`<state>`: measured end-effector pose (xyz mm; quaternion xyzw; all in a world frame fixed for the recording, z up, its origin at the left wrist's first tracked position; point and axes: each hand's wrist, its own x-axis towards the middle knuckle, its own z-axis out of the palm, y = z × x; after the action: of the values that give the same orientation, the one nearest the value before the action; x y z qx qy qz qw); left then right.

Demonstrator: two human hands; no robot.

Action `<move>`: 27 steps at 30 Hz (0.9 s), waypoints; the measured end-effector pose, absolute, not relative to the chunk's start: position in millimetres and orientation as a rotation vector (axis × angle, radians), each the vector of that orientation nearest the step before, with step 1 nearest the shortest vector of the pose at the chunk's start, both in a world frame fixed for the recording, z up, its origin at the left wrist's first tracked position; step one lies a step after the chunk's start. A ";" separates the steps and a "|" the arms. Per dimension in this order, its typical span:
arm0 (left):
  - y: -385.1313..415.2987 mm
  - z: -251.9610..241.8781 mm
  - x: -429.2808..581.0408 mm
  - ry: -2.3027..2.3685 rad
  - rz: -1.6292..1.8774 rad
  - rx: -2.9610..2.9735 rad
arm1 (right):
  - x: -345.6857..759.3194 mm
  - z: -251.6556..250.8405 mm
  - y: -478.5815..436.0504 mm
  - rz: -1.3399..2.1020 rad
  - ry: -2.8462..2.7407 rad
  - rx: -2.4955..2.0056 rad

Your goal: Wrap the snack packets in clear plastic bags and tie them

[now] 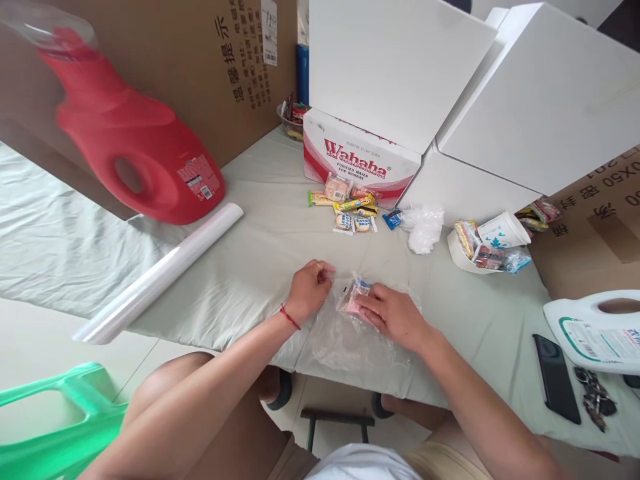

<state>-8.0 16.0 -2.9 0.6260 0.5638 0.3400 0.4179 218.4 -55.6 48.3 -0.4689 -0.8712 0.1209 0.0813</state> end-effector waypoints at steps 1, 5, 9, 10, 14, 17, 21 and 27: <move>15.5 -2.5 -9.2 1.408 0.850 1.592 | 218.1 43.6 -62.8 0.317 -2.615 -1.411; 14.0 -3.5 -12.4 1.408 0.871 1.597 | 217.4 26.3 -88.1 0.159 -2.600 -1.472; 20.2 -4.4 -16.6 1.480 0.859 1.517 | 211.4 16.7 -103.4 0.112 -2.591 -1.579; 22.3 -3.8 -17.7 1.502 0.869 1.502 | 209.2 15.5 -105.2 0.100 -2.598 -1.604; 24.5 6.3 -19.5 1.466 1.063 1.484 | 201.7 12.8 -106.6 0.071 -2.650 -1.658; 16.8 22.6 -17.7 1.259 1.272 1.645 | 199.8 11.5 -105.5 0.102 -2.669 -1.667; 0.0 41.5 -11.7 1.036 1.240 2.089 | 197.8 12.2 -104.6 0.171 -2.596 -1.648; -22.0 38.4 -12.4 0.846 0.775 2.573 | 197.3 15.0 -101.2 0.289 -2.485 -1.642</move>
<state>-12.4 -22.0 38.4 0.9013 0.2964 0.2715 0.1613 197.3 -101.2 15.0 -0.5470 -0.8282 0.0962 0.0744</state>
